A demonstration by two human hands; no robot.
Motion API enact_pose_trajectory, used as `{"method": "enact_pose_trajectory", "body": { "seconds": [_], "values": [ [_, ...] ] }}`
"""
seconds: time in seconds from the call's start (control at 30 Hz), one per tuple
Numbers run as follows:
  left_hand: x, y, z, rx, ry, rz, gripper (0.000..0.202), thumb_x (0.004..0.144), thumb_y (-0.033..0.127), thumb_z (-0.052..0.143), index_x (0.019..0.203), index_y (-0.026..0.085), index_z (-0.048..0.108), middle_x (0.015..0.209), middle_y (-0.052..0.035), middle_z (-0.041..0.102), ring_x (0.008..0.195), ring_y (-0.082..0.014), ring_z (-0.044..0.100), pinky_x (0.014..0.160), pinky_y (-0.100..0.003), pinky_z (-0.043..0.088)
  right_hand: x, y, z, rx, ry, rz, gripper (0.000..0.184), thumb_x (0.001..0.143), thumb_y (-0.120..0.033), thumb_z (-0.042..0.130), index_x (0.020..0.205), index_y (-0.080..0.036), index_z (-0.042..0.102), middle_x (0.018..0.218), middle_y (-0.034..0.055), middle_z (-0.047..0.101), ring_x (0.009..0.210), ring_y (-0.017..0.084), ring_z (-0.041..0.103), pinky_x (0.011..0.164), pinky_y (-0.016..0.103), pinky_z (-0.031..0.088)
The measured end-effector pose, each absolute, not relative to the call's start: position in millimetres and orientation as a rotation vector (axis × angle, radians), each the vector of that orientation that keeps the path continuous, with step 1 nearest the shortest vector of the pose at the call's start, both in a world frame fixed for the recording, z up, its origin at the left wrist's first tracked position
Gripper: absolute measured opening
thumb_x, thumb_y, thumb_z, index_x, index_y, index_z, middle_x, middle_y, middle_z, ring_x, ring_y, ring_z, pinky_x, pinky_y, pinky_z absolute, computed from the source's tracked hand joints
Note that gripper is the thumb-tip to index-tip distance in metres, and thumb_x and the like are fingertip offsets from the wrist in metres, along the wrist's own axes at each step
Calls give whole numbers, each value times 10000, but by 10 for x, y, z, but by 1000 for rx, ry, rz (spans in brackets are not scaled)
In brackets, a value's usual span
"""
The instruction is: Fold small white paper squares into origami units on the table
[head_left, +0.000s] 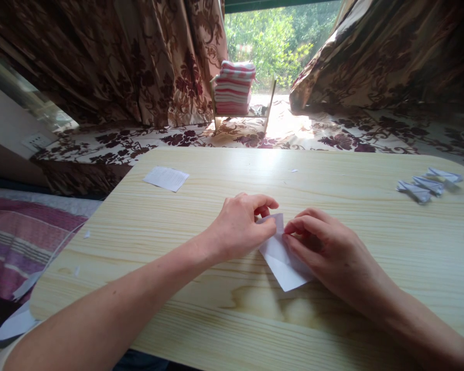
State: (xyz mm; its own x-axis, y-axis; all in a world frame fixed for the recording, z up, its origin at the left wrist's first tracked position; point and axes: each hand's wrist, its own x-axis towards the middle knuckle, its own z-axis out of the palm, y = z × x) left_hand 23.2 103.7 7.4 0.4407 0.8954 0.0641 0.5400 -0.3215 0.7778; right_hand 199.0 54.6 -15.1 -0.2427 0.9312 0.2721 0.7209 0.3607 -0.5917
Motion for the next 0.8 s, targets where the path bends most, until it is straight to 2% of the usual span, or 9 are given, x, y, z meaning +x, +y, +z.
{"method": "enact_pose_trajectory", "body": {
  "seconds": [0.13,0.47,0.6,0.7,0.8],
  "values": [
    [235,1019,108,2062,1173,562,175,773,164,544,768,172,718,782,-19,704,809,-174,602,744,-294,477,1978,551,-150,-1436,-2014,450,92,806,-176,546,746,-189,615,749,26,579,639,157,523,578,292,398],
    [211,1003,122,2262,1122,500,234,800,143,524,622,155,675,745,-28,656,805,-177,549,776,-319,425,1964,555,-143,-1458,-2002,432,96,809,-184,544,735,-189,605,739,27,577,659,167,533,580,293,406],
    [187,1002,89,2316,1087,502,217,820,151,536,669,161,691,765,-20,652,817,-177,532,787,-327,407,2010,528,-146,-1455,-2042,360,74,818,-194,554,777,-180,614,752,32,589,649,170,547,591,303,418],
    [176,1016,61,2378,1091,534,193,835,167,547,759,174,724,821,-24,667,854,-187,533,819,-353,386,2052,449,-128,-1404,-2157,86,94,839,-214,553,882,-177,628,826,57,611,704,201,561,651,342,429],
    [181,1023,51,2400,1096,546,180,830,176,561,782,184,735,841,-23,677,878,-196,542,842,-374,369,2058,340,-98,-1342,-2313,-48,165,897,-213,473,857,-187,631,788,58,583,672,197,524,606,326,410]
  ]
}}
